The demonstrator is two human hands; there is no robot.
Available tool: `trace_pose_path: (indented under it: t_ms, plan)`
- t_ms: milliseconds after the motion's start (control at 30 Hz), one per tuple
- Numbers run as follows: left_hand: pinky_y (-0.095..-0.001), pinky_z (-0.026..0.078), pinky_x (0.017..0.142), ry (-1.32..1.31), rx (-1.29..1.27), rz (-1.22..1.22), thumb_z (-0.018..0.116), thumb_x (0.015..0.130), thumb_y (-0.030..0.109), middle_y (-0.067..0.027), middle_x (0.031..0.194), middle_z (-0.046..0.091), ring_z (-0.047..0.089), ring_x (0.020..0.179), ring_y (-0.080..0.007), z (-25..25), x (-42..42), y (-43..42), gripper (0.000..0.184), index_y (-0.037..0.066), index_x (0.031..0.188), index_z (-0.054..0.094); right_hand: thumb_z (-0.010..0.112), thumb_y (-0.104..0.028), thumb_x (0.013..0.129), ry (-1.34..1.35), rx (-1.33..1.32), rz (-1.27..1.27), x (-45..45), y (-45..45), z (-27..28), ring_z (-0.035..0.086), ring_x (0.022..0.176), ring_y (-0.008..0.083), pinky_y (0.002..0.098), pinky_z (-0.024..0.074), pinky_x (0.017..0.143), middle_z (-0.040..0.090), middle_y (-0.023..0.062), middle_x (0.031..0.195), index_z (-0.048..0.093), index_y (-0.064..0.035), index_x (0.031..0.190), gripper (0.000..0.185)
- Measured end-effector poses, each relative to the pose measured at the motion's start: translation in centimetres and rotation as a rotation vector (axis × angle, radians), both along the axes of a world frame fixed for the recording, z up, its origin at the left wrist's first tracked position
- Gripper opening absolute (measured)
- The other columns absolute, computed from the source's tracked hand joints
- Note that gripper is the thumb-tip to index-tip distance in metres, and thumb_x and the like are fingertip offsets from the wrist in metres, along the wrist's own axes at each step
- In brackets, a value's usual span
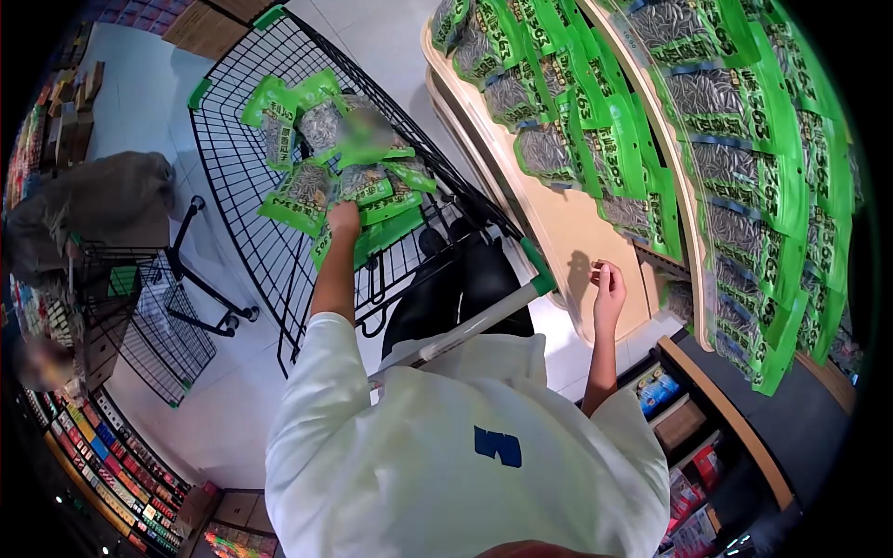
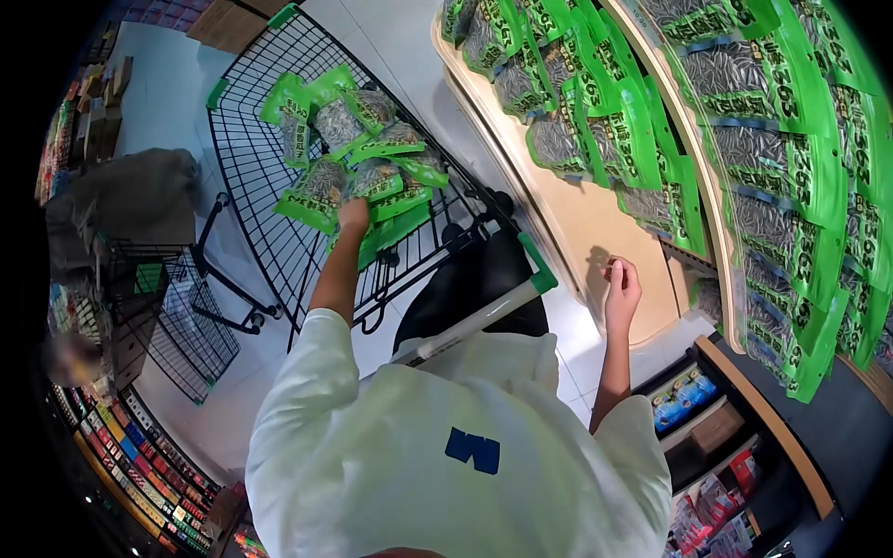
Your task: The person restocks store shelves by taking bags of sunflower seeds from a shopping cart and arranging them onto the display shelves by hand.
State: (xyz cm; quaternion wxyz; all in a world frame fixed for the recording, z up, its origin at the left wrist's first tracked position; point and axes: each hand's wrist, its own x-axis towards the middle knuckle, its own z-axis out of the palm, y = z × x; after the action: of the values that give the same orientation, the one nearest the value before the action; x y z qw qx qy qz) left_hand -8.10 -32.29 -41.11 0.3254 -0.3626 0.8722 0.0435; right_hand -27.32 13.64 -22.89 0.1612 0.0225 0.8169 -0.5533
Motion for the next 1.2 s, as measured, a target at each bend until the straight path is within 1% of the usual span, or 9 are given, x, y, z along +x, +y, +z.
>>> trace_pose_path:
  t_ms: [67, 233, 367, 467, 500, 600, 667, 867, 1200]
  plan:
    - [-0.0391, 0.045, 0.077, 0.076, -0.017, -0.011, 0.045, 0.079, 0.012, -0.0112, 0.093, 0.061, 0.055, 0.095, -0.0266, 1.5, -0.5, -0.8, 0.018, 0.012, 0.088, 0.061, 0.044, -0.017, 0.090, 0.024, -0.004, -0.004, -0.6, -0.5, 0.8, 0.056, 0.074, 0.0130, 0.0247, 0.0457, 0.070, 0.056, 0.0067, 0.085, 0.055, 0.0023, 0.094, 0.023]
    - [-0.0397, 0.046, 0.067, 0.299, -0.060, -0.388, 0.046, 0.075, 0.010, -0.0099, 0.082, 0.062, 0.059, 0.080, -0.0263, 9.6, 0.2, -2.6, 0.017, 0.012, 0.087, 0.057, 0.045, -0.016, 0.089, 0.150, -0.051, 0.097, -2.1, -5.8, 4.5, 0.056, 0.076, 0.0138, 0.0247, 0.0447, 0.070, 0.058, 0.0074, 0.087, 0.056, 0.0026, 0.093, 0.022]
    - [-0.0390, 0.046, 0.063, 0.571, -0.142, -0.312, 0.048, 0.076, 0.008, -0.0097, 0.078, 0.061, 0.058, 0.074, -0.0298, 19.6, 1.2, -0.9, 0.014, 0.010, 0.087, 0.056, 0.050, -0.010, 0.085, 0.399, -0.089, 0.272, -1.2, -11.1, 6.5, 0.057, 0.075, 0.0161, 0.0249, 0.0446, 0.069, 0.059, 0.0098, 0.085, 0.058, 0.0022, 0.089, 0.016]
    - [-0.0333, 0.042, 0.053, 0.741, -0.151, -0.124, 0.051, 0.080, 0.010, -0.0086, 0.069, 0.057, 0.056, 0.061, -0.0219, 26.5, 1.9, 1.6, 0.010, 0.010, 0.089, 0.056, 0.056, -0.005, 0.079, 0.558, -0.170, 0.450, 1.7, -15.1, 9.4, 0.059, 0.072, 0.0210, 0.0282, 0.0468, 0.066, 0.060, 0.0124, 0.082, 0.059, 0.0023, 0.084, 0.009]
    - [-0.0296, 0.039, 0.050, 0.857, 0.104, 0.087, 0.051, 0.082, 0.012, -0.0051, 0.066, 0.054, 0.051, 0.057, -0.0153, 28.6, 2.0, 2.4, 0.009, 0.010, 0.089, 0.055, 0.059, -0.004, 0.076, 0.556, -0.210, 0.526, 3.0, -16.1, 10.7, 0.059, 0.070, 0.0247, 0.0311, 0.0481, 0.065, 0.060, 0.0127, 0.080, 0.059, 0.0015, 0.082, 0.008]
    - [-0.0230, 0.031, 0.046, 1.130, 0.574, 0.448, 0.052, 0.084, 0.014, 0.0017, 0.063, 0.048, 0.043, 0.054, -0.0050, 34.0, 1.4, 5.7, 0.009, 0.008, 0.090, 0.054, 0.067, -0.025, 0.071, 0.705, -0.139, 0.881, 6.3, -18.0, 12.7, 0.056, 0.090, 0.0276, 0.0338, 0.0459, 0.077, 0.057, 0.0148, 0.098, 0.054, -0.0014, 0.104, 0.043]
    - [-0.0184, 0.029, 0.046, 1.345, 0.796, 0.618, 0.051, 0.085, 0.013, 0.0067, 0.069, 0.048, 0.041, 0.060, -0.0007, 36.6, 0.6, 8.2, 0.010, 0.004, 0.090, 0.053, 0.067, -0.034, 0.069, 0.768, -0.144, 0.991, 8.3, -18.4, 13.8, 0.044, 0.107, 0.0308, 0.0383, 0.0363, 0.090, 0.043, 0.0151, 0.121, 0.035, -0.0027, 0.126, 0.072]
    - [-0.0169, 0.038, 0.061, 1.531, 0.971, 0.499, 0.052, 0.082, 0.003, 0.0019, 0.083, 0.050, 0.046, 0.070, -0.0034, 41.6, -3.8, 17.3, 0.017, 0.000, 0.099, 0.050, 0.063, -0.004, 0.064, 0.856, -0.061, 0.656, 7.5, -15.4, 15.0, 0.047, 0.101, 0.0325, 0.0382, 0.0405, 0.084, 0.046, 0.0156, 0.116, 0.043, -0.0040, 0.121, 0.060]
    - [-0.0272, 0.043, 0.079, 1.183, 1.331, -0.233, 0.053, 0.084, 0.010, -0.0123, 0.102, 0.054, 0.053, 0.094, -0.0162, 42.5, -10.1, 26.8, 0.028, -0.001, 0.109, 0.045, 0.062, -0.007, 0.072, 0.836, 0.021, 0.109, 3.1, -3.1, 16.2, 0.055, 0.095, 0.0288, 0.0341, 0.0427, 0.083, 0.057, 0.0177, 0.104, 0.052, 0.0017, 0.110, 0.040]
